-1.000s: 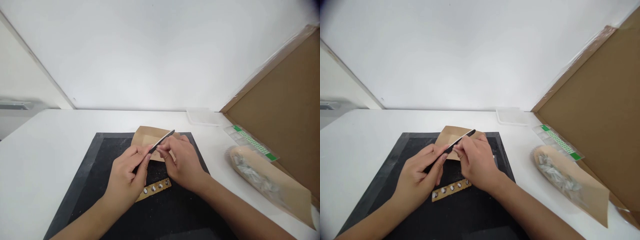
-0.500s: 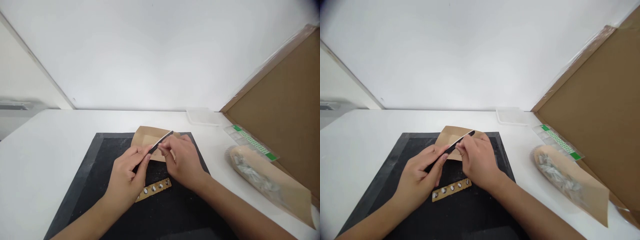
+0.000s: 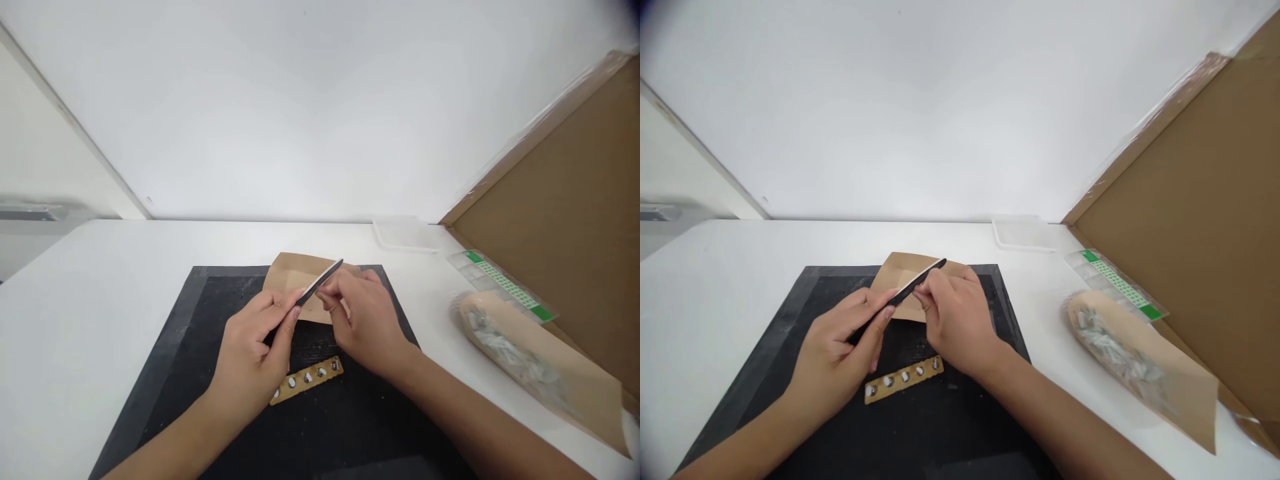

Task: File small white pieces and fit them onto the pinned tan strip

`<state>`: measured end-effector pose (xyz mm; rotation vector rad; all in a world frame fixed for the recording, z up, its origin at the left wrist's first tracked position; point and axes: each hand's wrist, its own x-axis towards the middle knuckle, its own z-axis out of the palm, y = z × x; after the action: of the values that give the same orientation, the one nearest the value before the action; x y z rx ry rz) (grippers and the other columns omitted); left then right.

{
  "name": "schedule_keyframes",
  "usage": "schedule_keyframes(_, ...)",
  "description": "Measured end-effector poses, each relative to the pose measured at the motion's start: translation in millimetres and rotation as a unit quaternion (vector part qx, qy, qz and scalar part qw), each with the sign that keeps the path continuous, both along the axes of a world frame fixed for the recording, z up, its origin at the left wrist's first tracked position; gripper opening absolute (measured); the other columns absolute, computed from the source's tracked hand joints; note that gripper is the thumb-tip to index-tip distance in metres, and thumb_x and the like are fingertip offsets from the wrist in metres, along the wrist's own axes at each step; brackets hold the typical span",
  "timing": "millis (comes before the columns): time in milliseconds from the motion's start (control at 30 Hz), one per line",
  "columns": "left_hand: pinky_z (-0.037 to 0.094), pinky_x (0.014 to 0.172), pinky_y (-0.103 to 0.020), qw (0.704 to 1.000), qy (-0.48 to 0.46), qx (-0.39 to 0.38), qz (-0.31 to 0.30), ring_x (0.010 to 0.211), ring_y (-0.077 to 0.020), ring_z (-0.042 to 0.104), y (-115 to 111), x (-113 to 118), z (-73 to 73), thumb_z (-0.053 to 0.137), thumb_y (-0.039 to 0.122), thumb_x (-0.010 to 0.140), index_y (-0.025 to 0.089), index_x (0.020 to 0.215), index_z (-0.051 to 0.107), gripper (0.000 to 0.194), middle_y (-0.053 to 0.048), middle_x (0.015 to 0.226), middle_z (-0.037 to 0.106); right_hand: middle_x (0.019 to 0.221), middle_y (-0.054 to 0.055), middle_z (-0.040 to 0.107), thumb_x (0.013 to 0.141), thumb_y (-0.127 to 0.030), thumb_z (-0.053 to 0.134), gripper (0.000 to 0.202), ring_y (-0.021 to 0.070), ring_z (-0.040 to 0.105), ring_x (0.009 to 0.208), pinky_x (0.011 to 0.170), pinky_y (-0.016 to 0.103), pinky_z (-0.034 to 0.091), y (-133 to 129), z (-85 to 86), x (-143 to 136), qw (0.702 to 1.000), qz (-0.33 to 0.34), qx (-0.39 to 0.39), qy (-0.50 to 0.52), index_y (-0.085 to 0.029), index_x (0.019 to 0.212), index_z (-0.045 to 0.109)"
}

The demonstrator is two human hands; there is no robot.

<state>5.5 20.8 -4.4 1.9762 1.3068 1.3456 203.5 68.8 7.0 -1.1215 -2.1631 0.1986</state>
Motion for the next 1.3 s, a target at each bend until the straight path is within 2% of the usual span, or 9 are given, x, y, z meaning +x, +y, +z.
schedule_keyframes(167, 0.049, 0.060, -0.022, 1.000, -0.005, 0.003, -0.001, 0.055, -0.0100, 0.058, 0.4, 0.5, 0.3, 0.057, 0.016, 0.105, 0.017, 0.128, 0.077, 0.030, 0.005, 0.060, 0.056, 0.077, -0.003, 0.071, 0.105, -0.019, 0.054, 0.017, 0.0176, 0.066, 0.070, 0.080, 0.035, 0.034, 1.3, 1.6, 3.0, 1.000, -0.021, -0.006, 0.012, -0.022, 0.088, 0.053)
schedule_keyframes(267, 0.049, 0.058, -0.021, 1.000, -0.010, 0.000, -0.007, 0.052, -0.0089, 0.057, 1.4, 0.5, -0.3, 0.057, 0.016, 0.106, 0.017, 0.128, 0.077, 0.030, 0.005, 0.062, 0.058, 0.076, -0.002, 0.071, 0.104, -0.017, 0.052, 0.019, 0.0178, 0.065, 0.070, 0.080, 0.035, 0.035, 1.6, 1.5, 3.2, 1.000, 0.003, -0.013, 0.006, -0.023, 0.086, 0.052)
schedule_keyframes(367, 0.049, 0.059, -0.022, 1.000, -0.008, -0.008, -0.001, 0.055, -0.0096, 0.058, 1.2, 1.2, -0.9, 0.057, 0.019, 0.106, 0.018, 0.129, 0.076, 0.030, 0.003, 0.066, 0.062, 0.077, -0.002, 0.072, 0.104, -0.018, 0.055, 0.016, 0.0174, 0.066, 0.069, 0.080, 0.035, 0.036, 3.2, 0.8, 4.3, 1.000, -0.015, -0.001, 0.018, -0.023, 0.089, 0.054)
schedule_keyframes(533, 0.052, 0.068, -0.025, 0.999, 0.010, -0.009, 0.041, 0.070, -0.0132, 0.067, -0.8, 3.1, -3.5, 0.056, 0.022, 0.107, 0.020, 0.128, 0.076, 0.029, 0.000, 0.078, 0.066, 0.081, -0.002, 0.075, 0.105, -0.019, 0.057, 0.016, 0.0179, 0.070, 0.075, 0.081, 0.036, 0.038, 2.9, -3.1, 6.2, 0.999, -0.002, 0.018, 0.046, -0.023, 0.090, 0.054)
schedule_keyframes(633, 0.053, 0.073, -0.027, 0.995, 0.029, 0.013, 0.099, 0.076, -0.0148, 0.069, 3.8, -2.1, -5.3, 0.056, 0.023, 0.106, 0.022, 0.127, 0.074, 0.028, -0.001, 0.091, 0.069, 0.082, -0.003, 0.076, 0.105, -0.019, 0.059, 0.012, 0.0179, 0.071, 0.076, 0.082, 0.037, 0.039, 2.3, -5.8, 8.6, 0.998, -0.006, 0.023, 0.063, -0.024, 0.094, 0.057)
schedule_keyframes(833, 0.054, 0.081, -0.032, 0.957, 0.112, 0.040, 0.264, 0.095, -0.0226, 0.073, 30.5, -30.3, -11.3, 0.059, 0.028, 0.102, 0.018, 0.128, 0.069, 0.029, -0.006, 0.110, 0.075, 0.087, -0.003, 0.078, 0.106, -0.026, 0.062, 0.004, 0.0197, 0.074, 0.081, 0.084, 0.038, 0.043, 2.0, -6.5, 17.4, 0.997, -0.021, 0.026, 0.074, -0.027, 0.102, 0.060)
schedule_keyframes(967, 0.046, 0.064, -0.031, 0.907, 0.253, 0.016, 0.336, 0.085, -0.0212, 0.072, 42.9, -43.1, -14.4, 0.053, 0.028, 0.104, 0.021, 0.128, 0.069, 0.030, -0.005, 0.108, 0.076, 0.090, -0.004, 0.078, 0.106, -0.028, 0.063, 0.005, 0.0180, 0.077, 0.083, 0.083, 0.036, 0.049, -1.0, -8.0, 20.4, 0.992, -0.018, -0.011, 0.123, -0.028, 0.109, 0.059)
schedule_keyframes(1067, 0.036, 0.055, -0.032, 0.878, 0.321, -0.025, 0.353, 0.081, -0.0220, 0.070, 45.3, -47.5, -14.9, 0.051, 0.028, 0.105, 0.024, 0.128, 0.070, 0.031, -0.004, 0.109, 0.076, 0.092, -0.004, 0.080, 0.105, -0.027, 0.065, 0.013, 0.0162, 0.080, 0.086, 0.080, 0.031, 0.054, -3.2, -10.6, 20.8, 0.981, -0.015, -0.065, 0.180, -0.029, 0.115, 0.057)
schedule_keyframes(1300, 0.033, 0.053, -0.031, 0.873, 0.349, -0.053, 0.337, 0.078, -0.0244, 0.070, 47.0, -56.1, -19.6, 0.051, 0.025, 0.101, 0.023, 0.121, 0.073, 0.031, -0.006, 0.106, 0.077, 0.098, -0.004, 0.080, 0.104, -0.033, 0.068, 0.010, 0.0177, 0.081, 0.093, 0.082, 0.031, 0.057, -2.5, -15.0, 21.8, 0.981, -0.013, -0.090, 0.170, -0.029, 0.109, 0.061)
